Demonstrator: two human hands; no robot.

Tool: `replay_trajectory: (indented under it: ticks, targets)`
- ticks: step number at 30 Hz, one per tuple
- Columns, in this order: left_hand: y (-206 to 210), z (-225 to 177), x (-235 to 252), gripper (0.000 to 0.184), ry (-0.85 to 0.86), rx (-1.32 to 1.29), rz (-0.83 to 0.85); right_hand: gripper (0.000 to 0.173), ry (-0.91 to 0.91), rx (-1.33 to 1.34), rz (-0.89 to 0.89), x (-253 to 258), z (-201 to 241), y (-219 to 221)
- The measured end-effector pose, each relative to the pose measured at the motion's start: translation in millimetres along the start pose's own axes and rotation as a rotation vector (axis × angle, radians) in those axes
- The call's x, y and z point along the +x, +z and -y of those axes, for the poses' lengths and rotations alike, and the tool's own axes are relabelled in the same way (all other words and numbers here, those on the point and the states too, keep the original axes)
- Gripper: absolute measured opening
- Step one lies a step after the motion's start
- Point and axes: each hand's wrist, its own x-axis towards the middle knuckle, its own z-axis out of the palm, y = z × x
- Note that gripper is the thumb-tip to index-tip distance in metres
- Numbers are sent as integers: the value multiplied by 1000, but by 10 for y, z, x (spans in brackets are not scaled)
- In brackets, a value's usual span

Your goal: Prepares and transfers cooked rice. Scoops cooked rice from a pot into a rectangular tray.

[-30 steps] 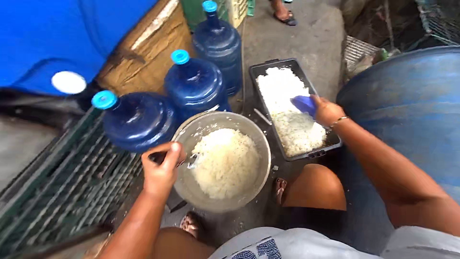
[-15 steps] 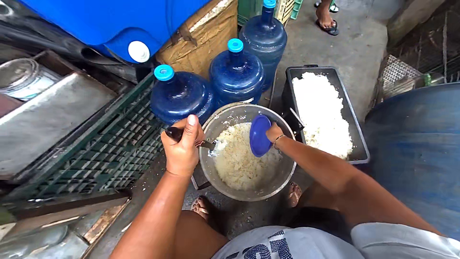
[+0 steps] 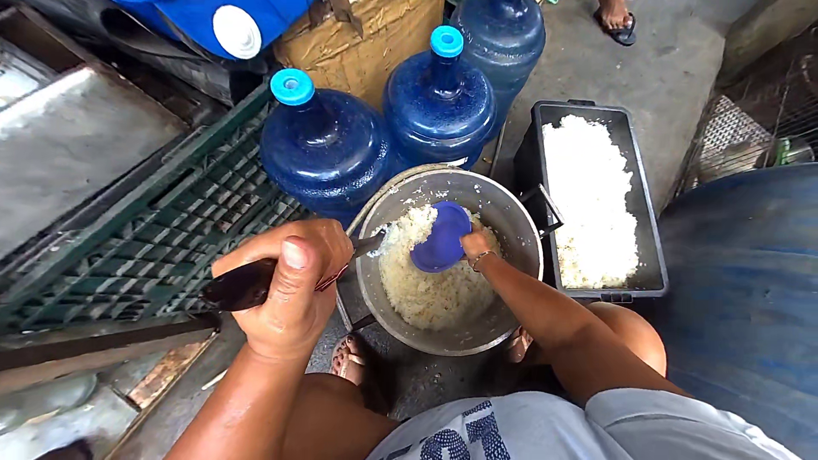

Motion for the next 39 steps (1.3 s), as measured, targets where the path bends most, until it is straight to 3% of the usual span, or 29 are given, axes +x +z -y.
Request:
replay_trajectory:
  ticks: [8, 12, 17, 21, 23, 26, 29, 33, 39]
  targets:
    - [71, -14, 75, 37, 35, -4, 25, 61, -172, -235, 269, 82, 292, -10]
    - [97, -20, 136, 34, 64, 3, 34, 56, -377, -510, 429, 122, 315, 232]
    - [12, 115, 114, 32, 18, -32, 20, 49, -647, -771, 603, -321, 266, 339]
    - [30, 213, 130, 33, -4, 4, 5, 82, -748, -1092, 791, -944, 400, 17]
    - [24, 277, 108, 31, -29, -6, 6, 78, -823, -1212, 848, -1173, 407, -211]
    - [101, 302, 73, 33, -108, -7, 22, 62, -921, -1283, 800, -1307, 485, -531]
    - [228, 225, 81, 36, -132, 16, 69, 60, -958, -1401, 622, -1252, 837, -791]
    - [307, 227, 88, 32, -100, 30, 98, 77, -750, -1457, 409, -858, 1118, -913]
    - [296, 270, 63, 31, -110, 77, 110, 82, -531, -1414, 306, -360, 649, -820]
